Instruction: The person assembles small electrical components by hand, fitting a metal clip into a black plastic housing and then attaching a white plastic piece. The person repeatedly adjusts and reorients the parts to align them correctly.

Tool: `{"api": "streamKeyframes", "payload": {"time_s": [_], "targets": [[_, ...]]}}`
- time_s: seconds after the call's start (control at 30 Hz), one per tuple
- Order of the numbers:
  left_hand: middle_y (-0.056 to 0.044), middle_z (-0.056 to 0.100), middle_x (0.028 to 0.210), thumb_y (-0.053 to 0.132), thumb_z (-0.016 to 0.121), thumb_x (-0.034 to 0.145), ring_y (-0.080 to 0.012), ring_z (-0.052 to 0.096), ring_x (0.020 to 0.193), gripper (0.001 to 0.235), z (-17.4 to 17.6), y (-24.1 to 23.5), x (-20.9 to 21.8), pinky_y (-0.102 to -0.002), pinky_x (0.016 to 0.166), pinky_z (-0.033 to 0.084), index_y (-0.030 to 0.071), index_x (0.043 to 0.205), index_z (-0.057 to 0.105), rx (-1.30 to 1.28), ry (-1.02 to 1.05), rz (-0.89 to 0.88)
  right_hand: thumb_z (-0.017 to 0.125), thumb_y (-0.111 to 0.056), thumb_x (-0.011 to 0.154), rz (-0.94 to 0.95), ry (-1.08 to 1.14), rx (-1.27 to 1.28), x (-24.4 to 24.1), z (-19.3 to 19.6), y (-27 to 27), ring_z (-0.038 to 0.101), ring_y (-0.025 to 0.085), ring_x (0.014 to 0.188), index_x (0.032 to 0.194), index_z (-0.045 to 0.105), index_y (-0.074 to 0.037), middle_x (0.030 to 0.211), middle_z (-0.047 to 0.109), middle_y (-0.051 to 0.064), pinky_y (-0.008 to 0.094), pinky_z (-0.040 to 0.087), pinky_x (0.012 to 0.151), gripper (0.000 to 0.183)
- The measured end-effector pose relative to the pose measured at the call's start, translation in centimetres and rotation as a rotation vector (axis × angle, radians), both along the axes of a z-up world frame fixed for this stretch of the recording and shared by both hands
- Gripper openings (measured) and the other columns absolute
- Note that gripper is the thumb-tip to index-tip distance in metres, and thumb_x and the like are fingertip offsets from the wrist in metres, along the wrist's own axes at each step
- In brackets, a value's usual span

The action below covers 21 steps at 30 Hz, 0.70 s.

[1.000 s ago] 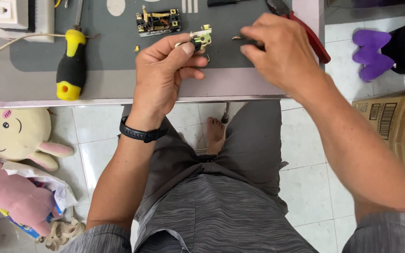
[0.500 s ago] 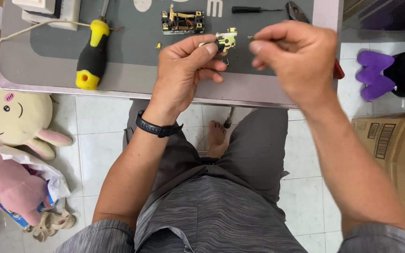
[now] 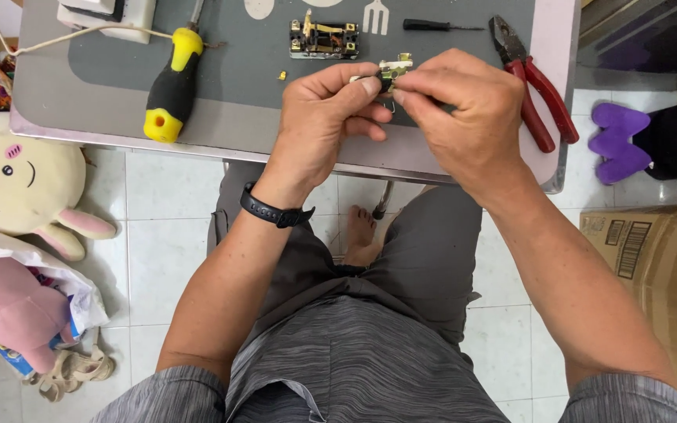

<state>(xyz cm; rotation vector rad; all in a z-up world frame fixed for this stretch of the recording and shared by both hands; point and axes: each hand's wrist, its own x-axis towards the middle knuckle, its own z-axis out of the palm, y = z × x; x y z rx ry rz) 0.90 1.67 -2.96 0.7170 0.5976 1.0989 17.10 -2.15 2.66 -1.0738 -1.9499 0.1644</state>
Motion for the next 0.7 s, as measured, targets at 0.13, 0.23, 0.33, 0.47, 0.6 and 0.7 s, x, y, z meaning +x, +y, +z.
{"api": "streamKeyframes", "payload": {"time_s": [0.13, 0.23, 0.33, 0.47, 0.6, 0.7], "targets": [[-0.017, 0.07, 0.084, 0.004, 0.068, 0.086, -0.0241, 0.071, 0.065, 0.02, 0.0, 0.1, 0.1, -0.034, 0.051, 0.064, -0.007, 0.102, 0.067, -0.02, -0.009, 0.017, 0.075, 0.018, 0.09, -0.02, 0.04, -0.059, 0.0, -0.1, -0.1, 0.064, 0.023, 0.08, 0.095, 0.075, 0.01, 0.091, 0.068, 0.018, 0.029, 0.05, 0.067, 0.009], [-0.017, 0.069, 0.085, 0.006, 0.069, 0.084, -0.0231, 0.07, 0.065, 0.021, 0.4, 0.0, 0.2, -0.033, 0.051, 0.063, -0.007, 0.101, 0.068, -0.044, 0.015, 0.018, 0.069, 0.019, 0.092, -0.035, 0.091, -0.137, 0.0, 0.1, -0.4, 0.063, 0.023, 0.079, 0.099, 0.073, 0.011, 0.092, 0.066, 0.019, 0.028, 0.051, 0.065, 0.012], [-0.016, 0.069, 0.084, 0.005, 0.068, 0.084, -0.0232, 0.07, 0.064, 0.02, 0.4, -0.1, 0.3, -0.033, 0.051, 0.063, -0.007, 0.101, 0.068, -0.057, 0.033, 0.022, 0.07, 0.02, 0.091, -0.052, 0.072, -0.085, 0.0, 0.0, -0.6, 0.063, 0.025, 0.082, 0.1, 0.073, 0.011, 0.093, 0.066, 0.019, 0.03, 0.05, 0.07, 0.013], [-0.015, 0.069, 0.083, 0.004, 0.069, 0.084, -0.0235, 0.07, 0.064, 0.02, 0.4, -0.1, 0.1, -0.033, 0.051, 0.063, -0.007, 0.1, 0.068, -0.054, 0.024, 0.026, 0.069, 0.025, 0.09, -0.044, 0.096, -0.037, -0.3, -0.2, -0.5, 0.059, 0.022, 0.073, 0.114, 0.065, 0.013, 0.084, 0.065, 0.018, 0.031, 0.052, 0.069, 0.027], [-0.014, 0.068, 0.08, 0.004, 0.068, 0.084, -0.0227, 0.069, 0.062, 0.018, 0.7, -0.2, 0.0, -0.033, 0.051, 0.063, -0.007, 0.098, 0.068, -0.044, 0.024, 0.022, 0.073, 0.021, 0.092, -0.069, -0.156, 0.187, 0.8, -1.1, -0.5, 0.068, 0.027, 0.078, 0.12, 0.065, 0.008, 0.088, 0.071, 0.017, 0.036, 0.057, 0.074, 0.033], [-0.013, 0.067, 0.076, 0.005, 0.068, 0.083, -0.022, 0.069, 0.061, 0.016, 1.2, -0.1, 0.0, -0.031, 0.049, 0.062, -0.006, 0.094, 0.068, -0.067, 0.055, 0.025, 0.075, 0.02, 0.093, -0.061, -0.259, 0.27, 0.8, -0.9, -0.5, 0.069, 0.028, 0.075, 0.116, 0.067, 0.009, 0.087, 0.072, 0.016, 0.035, 0.054, 0.066, 0.026]]}}
